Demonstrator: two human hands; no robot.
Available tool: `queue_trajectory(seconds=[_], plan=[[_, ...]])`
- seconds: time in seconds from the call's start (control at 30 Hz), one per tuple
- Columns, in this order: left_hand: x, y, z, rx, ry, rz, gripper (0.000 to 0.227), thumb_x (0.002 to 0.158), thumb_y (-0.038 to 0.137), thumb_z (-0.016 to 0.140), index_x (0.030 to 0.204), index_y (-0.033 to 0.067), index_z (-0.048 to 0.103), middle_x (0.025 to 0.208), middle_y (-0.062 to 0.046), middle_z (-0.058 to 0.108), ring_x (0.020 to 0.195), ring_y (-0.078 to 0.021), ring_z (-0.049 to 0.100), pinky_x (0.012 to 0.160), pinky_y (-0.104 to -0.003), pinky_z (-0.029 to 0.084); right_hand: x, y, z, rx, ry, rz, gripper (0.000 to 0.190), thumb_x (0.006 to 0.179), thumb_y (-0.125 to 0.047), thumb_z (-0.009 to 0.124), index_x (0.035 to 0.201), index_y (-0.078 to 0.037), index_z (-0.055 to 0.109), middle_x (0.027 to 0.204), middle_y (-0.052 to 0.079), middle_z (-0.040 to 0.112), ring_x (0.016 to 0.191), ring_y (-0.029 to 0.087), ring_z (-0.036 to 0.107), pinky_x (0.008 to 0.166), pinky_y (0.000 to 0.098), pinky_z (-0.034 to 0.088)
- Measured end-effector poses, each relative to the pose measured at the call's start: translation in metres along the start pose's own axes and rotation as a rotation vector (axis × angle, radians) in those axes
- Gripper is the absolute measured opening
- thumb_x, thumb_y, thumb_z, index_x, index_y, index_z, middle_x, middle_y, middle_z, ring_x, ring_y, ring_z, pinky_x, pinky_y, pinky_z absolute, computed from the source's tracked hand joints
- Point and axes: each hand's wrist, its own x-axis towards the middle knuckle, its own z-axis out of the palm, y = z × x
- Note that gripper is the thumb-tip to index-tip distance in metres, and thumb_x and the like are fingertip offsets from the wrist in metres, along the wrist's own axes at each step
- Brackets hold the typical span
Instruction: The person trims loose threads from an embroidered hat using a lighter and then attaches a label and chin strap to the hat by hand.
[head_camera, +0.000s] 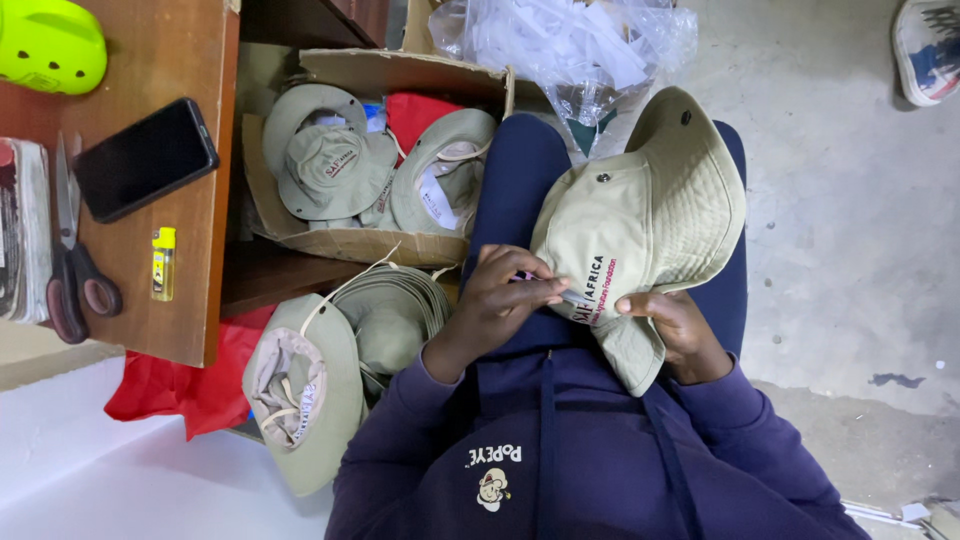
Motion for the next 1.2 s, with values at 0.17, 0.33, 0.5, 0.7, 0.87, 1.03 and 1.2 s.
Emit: queue_trajectory(seconds=[0.17, 0.33, 0.5, 0.7, 0.87, 1.03, 1.2], plan=[[0.001, 0.000, -0.002, -0.008, -0.008, 0.038, 0.018, 0.091, 0.011, 0.085, 0.108, 0.0145, 0.083, 0.099, -0.007, 0.072, 0.093, -0.0315, 0.072, 0.086, -0.044, 0.048, -0.008, -0.025, 0.036, 0.026, -0.017, -0.019, 0.062, 0.071, 0.007, 0.068, 0.132, 0.009, 0.064, 0.114, 0.025, 0.074, 0.103, 0.044, 0.075, 0.090, 0.0658, 0.058], [-0.015, 0.000, 0.005, 0.138, 0.072, -0.038, 0.031, 0.088, 0.015, 0.087, 0.119, 0.0172, 0.082, 0.104, -0.006, 0.069, 0.098, -0.0317, 0.070, 0.088, -0.045, 0.050, -0.010, -0.017, 0.036, 0.012, -0.023, -0.039, 0.064, 0.070, 0.008, 0.071, 0.133, 0.008, 0.064, 0.115, 0.024, 0.074, 0.105, 0.042, 0.075, 0.090, 0.0638, 0.059], [-0.013, 0.011, 0.015, 0.162, 0.135, -0.048, 0.029, 0.089, 0.012, 0.086, 0.117, 0.0154, 0.083, 0.102, -0.008, 0.070, 0.096, -0.0324, 0.069, 0.089, -0.044, 0.053, -0.013, -0.042, 0.067, 0.009, -0.001, -0.021, 0.062, 0.070, 0.008, 0.070, 0.131, 0.010, 0.064, 0.112, 0.025, 0.074, 0.102, 0.042, 0.075, 0.090, 0.0644, 0.059], [-0.011, 0.013, 0.018, 0.181, 0.155, -0.029, 0.029, 0.088, 0.008, 0.086, 0.116, 0.0147, 0.084, 0.100, -0.008, 0.069, 0.094, -0.0325, 0.069, 0.086, -0.044, 0.054, -0.008, -0.020, 0.038, 0.021, 0.027, -0.004, 0.059, 0.071, 0.006, 0.070, 0.130, 0.010, 0.064, 0.110, 0.025, 0.075, 0.100, 0.041, 0.076, 0.089, 0.0631, 0.060], [-0.010, 0.013, 0.019, 0.180, 0.175, -0.033, 0.028, 0.087, 0.008, 0.087, 0.114, 0.0132, 0.084, 0.099, -0.008, 0.069, 0.093, -0.0306, 0.069, 0.087, -0.044, 0.053, -0.003, -0.018, 0.028, 0.003, 0.009, -0.013, 0.060, 0.072, 0.006, 0.069, 0.131, 0.010, 0.064, 0.110, 0.025, 0.074, 0.100, 0.042, 0.076, 0.089, 0.0627, 0.060], [-0.011, 0.017, 0.007, 0.230, 0.134, -0.036, 0.027, 0.092, 0.014, 0.084, 0.119, 0.0133, 0.082, 0.104, -0.008, 0.070, 0.095, -0.0301, 0.070, 0.090, -0.044, 0.052, -0.002, -0.012, 0.013, 0.052, 0.015, -0.030, 0.063, 0.070, 0.006, 0.068, 0.133, 0.010, 0.062, 0.111, 0.027, 0.073, 0.101, 0.044, 0.076, 0.089, 0.0652, 0.059], [-0.019, 0.012, 0.006, 0.243, 0.102, -0.025, 0.030, 0.093, 0.016, 0.083, 0.123, 0.0145, 0.081, 0.105, -0.009, 0.069, 0.097, -0.0319, 0.070, 0.090, -0.045, 0.050, -0.009, -0.048, 0.058, 0.046, -0.003, -0.008, 0.064, 0.071, 0.004, 0.068, 0.134, 0.010, 0.062, 0.110, 0.026, 0.073, 0.102, 0.044, 0.076, 0.089, 0.0656, 0.059]])
